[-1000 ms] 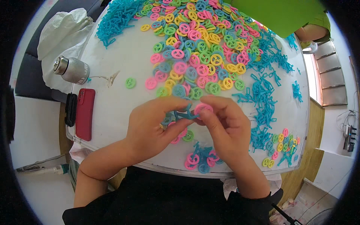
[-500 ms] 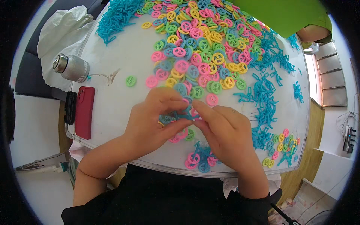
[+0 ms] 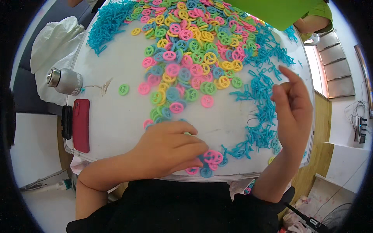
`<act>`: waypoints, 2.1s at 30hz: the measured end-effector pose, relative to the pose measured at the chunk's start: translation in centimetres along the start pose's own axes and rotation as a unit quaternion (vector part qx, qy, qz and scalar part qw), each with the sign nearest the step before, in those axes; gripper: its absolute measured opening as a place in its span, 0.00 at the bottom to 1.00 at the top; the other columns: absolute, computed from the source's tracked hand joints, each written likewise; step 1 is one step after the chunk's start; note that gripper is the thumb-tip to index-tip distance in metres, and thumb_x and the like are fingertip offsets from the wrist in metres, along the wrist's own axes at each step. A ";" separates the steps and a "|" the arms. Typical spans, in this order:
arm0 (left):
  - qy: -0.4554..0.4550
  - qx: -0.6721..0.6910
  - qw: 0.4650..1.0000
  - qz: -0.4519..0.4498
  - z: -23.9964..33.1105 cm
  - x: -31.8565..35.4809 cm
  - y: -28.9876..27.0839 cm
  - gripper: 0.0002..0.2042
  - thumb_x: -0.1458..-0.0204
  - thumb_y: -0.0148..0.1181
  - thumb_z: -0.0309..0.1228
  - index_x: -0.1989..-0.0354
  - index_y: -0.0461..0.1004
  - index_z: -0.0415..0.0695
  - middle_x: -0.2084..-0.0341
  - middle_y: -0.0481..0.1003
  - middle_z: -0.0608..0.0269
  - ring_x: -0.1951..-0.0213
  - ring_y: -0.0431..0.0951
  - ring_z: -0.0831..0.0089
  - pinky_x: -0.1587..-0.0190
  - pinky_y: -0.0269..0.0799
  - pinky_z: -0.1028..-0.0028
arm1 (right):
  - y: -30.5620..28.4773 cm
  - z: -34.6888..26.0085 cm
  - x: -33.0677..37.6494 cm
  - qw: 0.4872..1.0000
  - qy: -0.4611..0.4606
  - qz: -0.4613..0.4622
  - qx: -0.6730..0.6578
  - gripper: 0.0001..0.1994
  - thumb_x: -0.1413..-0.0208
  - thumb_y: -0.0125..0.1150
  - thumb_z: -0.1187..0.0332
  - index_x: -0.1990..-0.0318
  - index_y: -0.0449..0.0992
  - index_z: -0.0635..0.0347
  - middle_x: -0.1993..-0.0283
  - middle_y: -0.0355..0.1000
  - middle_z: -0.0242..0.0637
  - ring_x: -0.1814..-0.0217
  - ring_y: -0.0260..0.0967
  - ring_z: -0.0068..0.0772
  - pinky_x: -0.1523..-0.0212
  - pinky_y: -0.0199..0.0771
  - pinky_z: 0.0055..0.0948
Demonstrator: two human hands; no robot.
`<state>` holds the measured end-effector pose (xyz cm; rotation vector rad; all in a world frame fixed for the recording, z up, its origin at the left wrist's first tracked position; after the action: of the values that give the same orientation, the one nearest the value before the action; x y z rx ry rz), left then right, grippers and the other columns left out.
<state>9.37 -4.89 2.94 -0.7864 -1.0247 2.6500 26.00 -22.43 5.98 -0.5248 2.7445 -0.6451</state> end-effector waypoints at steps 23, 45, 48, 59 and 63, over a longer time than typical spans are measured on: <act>-0.083 0.110 0.969 0.205 -2.8 0.4 -6.2 0.23 0.56 0.73 0.25 0.49 0.74 0.41 0.59 0.79 0.59 0.56 0.79 0.70 0.51 0.72 0.68 | 10.7 -2.8 3.1 0.939 0.110 -0.188 -0.265 0.06 0.43 0.64 0.76 0.62 0.72 0.61 0.69 0.73 0.29 0.70 0.70 0.14 0.71 0.69 0.17; -0.130 0.056 0.978 0.150 -4.0 1.3 -5.2 0.16 0.55 0.70 0.22 0.56 0.78 0.43 0.58 0.80 0.58 0.59 0.82 0.60 0.56 0.76 0.69 | 13.4 -3.1 3.0 0.945 0.006 -0.263 -0.195 0.07 0.45 0.63 0.80 0.58 0.77 0.69 0.63 0.76 0.37 0.66 0.76 0.24 0.62 0.79 0.22; -0.151 0.038 0.975 0.161 -4.3 1.3 -5.8 0.14 0.55 0.70 0.21 0.58 0.79 0.42 0.58 0.81 0.59 0.58 0.82 0.63 0.56 0.76 0.70 | 13.0 -2.5 3.1 0.927 0.125 -0.177 -0.305 0.06 0.45 0.66 0.76 0.61 0.78 0.68 0.65 0.76 0.37 0.67 0.75 0.22 0.65 0.77 0.22; -0.128 -0.018 0.961 0.243 -4.2 1.8 -7.5 0.12 0.53 0.67 0.20 0.58 0.81 0.42 0.59 0.79 0.55 0.57 0.80 0.63 0.57 0.74 0.69 | 15.7 -2.0 5.0 0.909 -0.090 -0.310 0.263 0.09 0.52 0.69 0.69 0.68 0.77 0.64 0.71 0.75 0.43 0.70 0.75 0.44 0.68 0.72 0.38; -0.143 0.004 0.961 0.237 -4.5 1.9 -7.3 0.13 0.53 0.67 0.20 0.58 0.81 0.42 0.59 0.80 0.55 0.57 0.80 0.63 0.56 0.74 0.69 | 14.3 -1.9 3.9 0.935 -0.105 -0.219 0.258 0.10 0.52 0.68 0.71 0.64 0.76 0.64 0.69 0.74 0.44 0.69 0.74 0.47 0.67 0.71 0.40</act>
<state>10.13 3.76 4.23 -0.7368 -0.9877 3.2525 17.82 -11.31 0.17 -1.0079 2.1375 -1.2800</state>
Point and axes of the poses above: each hand's wrist, its own x-axis away from the middle knuckle, its own y-axis out of the palm, z = x × y, the point moved 8 cm from there along -x, towards the middle knuckle
